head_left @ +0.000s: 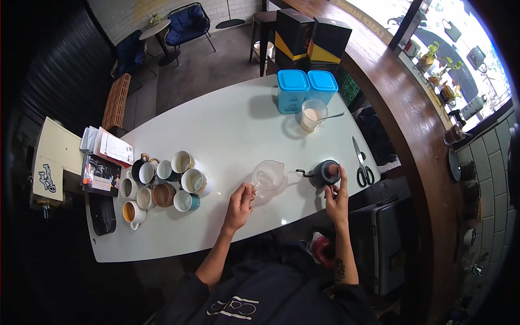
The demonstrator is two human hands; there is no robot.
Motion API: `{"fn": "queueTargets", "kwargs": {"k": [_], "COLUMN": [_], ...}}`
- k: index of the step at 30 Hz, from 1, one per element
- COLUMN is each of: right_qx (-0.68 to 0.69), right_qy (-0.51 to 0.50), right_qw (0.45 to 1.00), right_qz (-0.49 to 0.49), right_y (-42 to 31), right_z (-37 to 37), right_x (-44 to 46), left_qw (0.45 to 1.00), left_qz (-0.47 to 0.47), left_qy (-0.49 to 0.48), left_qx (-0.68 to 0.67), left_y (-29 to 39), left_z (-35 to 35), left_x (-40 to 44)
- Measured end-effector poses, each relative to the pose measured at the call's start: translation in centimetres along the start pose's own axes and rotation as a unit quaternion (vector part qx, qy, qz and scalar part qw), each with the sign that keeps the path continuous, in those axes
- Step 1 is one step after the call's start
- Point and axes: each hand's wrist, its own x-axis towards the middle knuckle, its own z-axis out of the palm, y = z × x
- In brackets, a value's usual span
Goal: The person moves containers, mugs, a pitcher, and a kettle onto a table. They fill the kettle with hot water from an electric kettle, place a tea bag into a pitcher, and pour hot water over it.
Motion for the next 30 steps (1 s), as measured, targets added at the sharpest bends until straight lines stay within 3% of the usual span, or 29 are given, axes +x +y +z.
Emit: {"fn": "queueTargets", "kwargs": {"k": [3, 5, 10, 14, 16, 19, 21, 23, 27, 30], "right_qx": [-0.023, -0.025, -0.005, -0.032, -0.077, -0.175, -0.221, -0.350, -0.371, -0.250], "right_qy": [0.001, 0.002, -0.054, -0.043, -0.009, -0.051, -0.026, -0.051, -0.015, -0.027], "right_qw": [0.999, 0.999, 0.997, 0.998, 0.996, 0.983, 0.974, 0.935, 0.925, 0.960], "right_qz": [-0.024, -0.038, 0.059, 0.025, -0.042, 0.000, -0.032, -0.004, -0.084, -0.119], "right_y": [1.0, 1.2, -1.4, -0.4, -0.5, -2.2, -2.5, -3.9, -4.0, -3.8], "right_z": [0.4, 0.9, 1.4, 2.1, 2.2, 1.1, 0.9, 0.3, -0.1, -0.2], "right_x": [0.1, 0.2, 0.3, 0.5, 0.5, 0.7, 1.1, 2.0, 3.5, 4.4], "left_qw": [0.998, 0.999, 0.998, 0.998, 0.997, 0.996, 0.995, 0.994, 0.995, 0.997], "left_qz": [-0.044, -0.019, -0.003, 0.009, -0.006, 0.006, 0.012, 0.014, 0.033, 0.029], "left_qy": [0.028, 0.004, 0.034, 0.044, 0.058, 0.060, 0.048, 0.041, 0.028, 0.022], "left_qx": [-0.047, -0.050, -0.058, -0.037, -0.051, -0.059, -0.087, -0.101, -0.088, -0.075], "left_y": [0.3, 0.7, -0.3, -1.8, -2.8, -3.9, -4.2, -4.8, -4.9, -4.7], "left_z": [0.7, 0.8, 0.5, 1.1, 1.4, 2.0, 2.0, 1.9, 1.7, 1.5], "left_x": [-0.1, -0.3, 0.1, -0.4, -0.6, -0.8, -0.9, -0.8, -0.6, -0.5]}}
